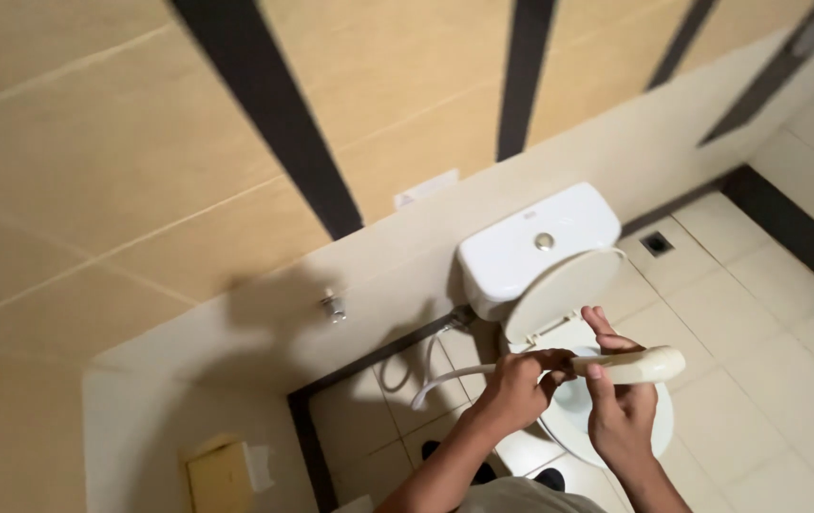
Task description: The person flushes the toilet and then uses a blue scrub brush to clean the grout lines on the tiled floor. The person is kneeling on the floor while scrubbing the area near the toilet.
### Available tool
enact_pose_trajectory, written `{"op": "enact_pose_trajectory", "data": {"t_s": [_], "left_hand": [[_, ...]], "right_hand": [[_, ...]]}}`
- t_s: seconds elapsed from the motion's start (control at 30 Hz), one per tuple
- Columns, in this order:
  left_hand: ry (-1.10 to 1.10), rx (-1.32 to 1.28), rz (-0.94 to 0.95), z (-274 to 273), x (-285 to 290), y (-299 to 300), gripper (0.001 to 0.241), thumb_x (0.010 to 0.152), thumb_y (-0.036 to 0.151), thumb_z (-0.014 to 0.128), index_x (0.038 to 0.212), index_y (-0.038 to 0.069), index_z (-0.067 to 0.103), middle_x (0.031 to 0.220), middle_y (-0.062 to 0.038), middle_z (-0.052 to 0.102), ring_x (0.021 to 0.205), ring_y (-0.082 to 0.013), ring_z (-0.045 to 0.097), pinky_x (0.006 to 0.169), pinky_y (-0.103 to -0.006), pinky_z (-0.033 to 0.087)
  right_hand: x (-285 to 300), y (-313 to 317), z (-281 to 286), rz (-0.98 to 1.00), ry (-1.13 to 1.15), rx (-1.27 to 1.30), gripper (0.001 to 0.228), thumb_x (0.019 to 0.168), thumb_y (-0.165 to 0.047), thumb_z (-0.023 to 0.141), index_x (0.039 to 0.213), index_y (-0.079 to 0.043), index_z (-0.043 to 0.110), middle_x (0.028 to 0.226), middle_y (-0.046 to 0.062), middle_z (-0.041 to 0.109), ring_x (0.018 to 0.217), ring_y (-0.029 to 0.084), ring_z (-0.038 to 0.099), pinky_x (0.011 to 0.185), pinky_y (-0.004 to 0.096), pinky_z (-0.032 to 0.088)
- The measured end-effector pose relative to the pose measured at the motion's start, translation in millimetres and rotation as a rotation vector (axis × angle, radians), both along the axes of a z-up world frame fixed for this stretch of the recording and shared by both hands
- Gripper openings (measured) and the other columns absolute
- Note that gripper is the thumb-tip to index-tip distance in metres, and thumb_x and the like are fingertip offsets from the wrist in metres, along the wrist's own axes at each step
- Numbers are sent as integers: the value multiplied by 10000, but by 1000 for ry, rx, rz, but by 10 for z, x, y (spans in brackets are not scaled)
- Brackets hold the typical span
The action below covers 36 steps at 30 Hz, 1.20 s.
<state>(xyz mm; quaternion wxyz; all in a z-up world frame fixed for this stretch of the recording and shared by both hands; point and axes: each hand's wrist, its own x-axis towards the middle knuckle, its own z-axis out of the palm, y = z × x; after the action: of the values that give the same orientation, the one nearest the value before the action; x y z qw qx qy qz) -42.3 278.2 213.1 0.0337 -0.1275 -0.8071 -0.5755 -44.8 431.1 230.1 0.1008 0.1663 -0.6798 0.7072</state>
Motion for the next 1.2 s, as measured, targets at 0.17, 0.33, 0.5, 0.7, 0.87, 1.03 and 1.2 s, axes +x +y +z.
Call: {"op": "enact_pose_trajectory", "data": {"t_s": [0.17,0.33,0.5,0.7,0.87,1.03,1.2], "left_hand": [[-24,11,-113,62,37,381,246,942,7,664,1177,52,722,997,-139,766,910,-307,758,795,-374,596],[-1,54,-226,25,94,708,248,961,18,674,1201,79,700,1010,-126,760,924,-295,766,788,-367,602],[23,53,-231,-56,184,1025,292,894,-36,647,1153,78,720,963,-133,759,857,-313,759,722,-381,589],[121,74,-208,-81,189,1361,427,808,-111,584,1195,34,691,1029,-178,749,903,-309,766,788,-371,612],[28,48,-358,102,259,1621,323,868,-102,618,1152,30,699,932,-175,743,855,-296,765,730,-362,591],[-15,50,-512,14,296,1731,262,896,-38,690,1151,24,692,927,-165,746,832,-291,759,715,-358,582],[-56,-17,-669,-49,172,1714,212,919,31,700,1131,25,697,915,-145,749,816,-270,746,710,-353,566]], "right_hand": [[174,376,-77,-117,3,-22,242,1037,-51,515,1267,-11,455,1562,283,487,1571,386,360,1288,501,259],[393,686,-23,-232,-39,-10,229,1027,-46,520,1247,-11,469,1569,289,488,1574,380,368,1272,494,287],[579,970,-57,-245,-76,-83,255,1023,-54,543,1260,-14,459,1617,271,450,1533,348,407,1204,463,346],[790,1296,83,-351,-186,-180,493,1014,-88,569,1464,9,392,1546,242,501,1460,305,481,1163,439,419],[1004,1494,24,-443,-129,-168,538,969,-63,648,1442,43,415,1523,228,526,1416,284,516,1154,428,453],[1255,1639,-109,-575,-157,-269,580,976,-125,676,1473,45,431,1492,207,567,1363,256,552,1148,421,456],[1409,1800,-16,-443,-214,-235,605,964,-237,695,1458,61,512,1473,201,602,1286,237,600,1088,406,491]]}}
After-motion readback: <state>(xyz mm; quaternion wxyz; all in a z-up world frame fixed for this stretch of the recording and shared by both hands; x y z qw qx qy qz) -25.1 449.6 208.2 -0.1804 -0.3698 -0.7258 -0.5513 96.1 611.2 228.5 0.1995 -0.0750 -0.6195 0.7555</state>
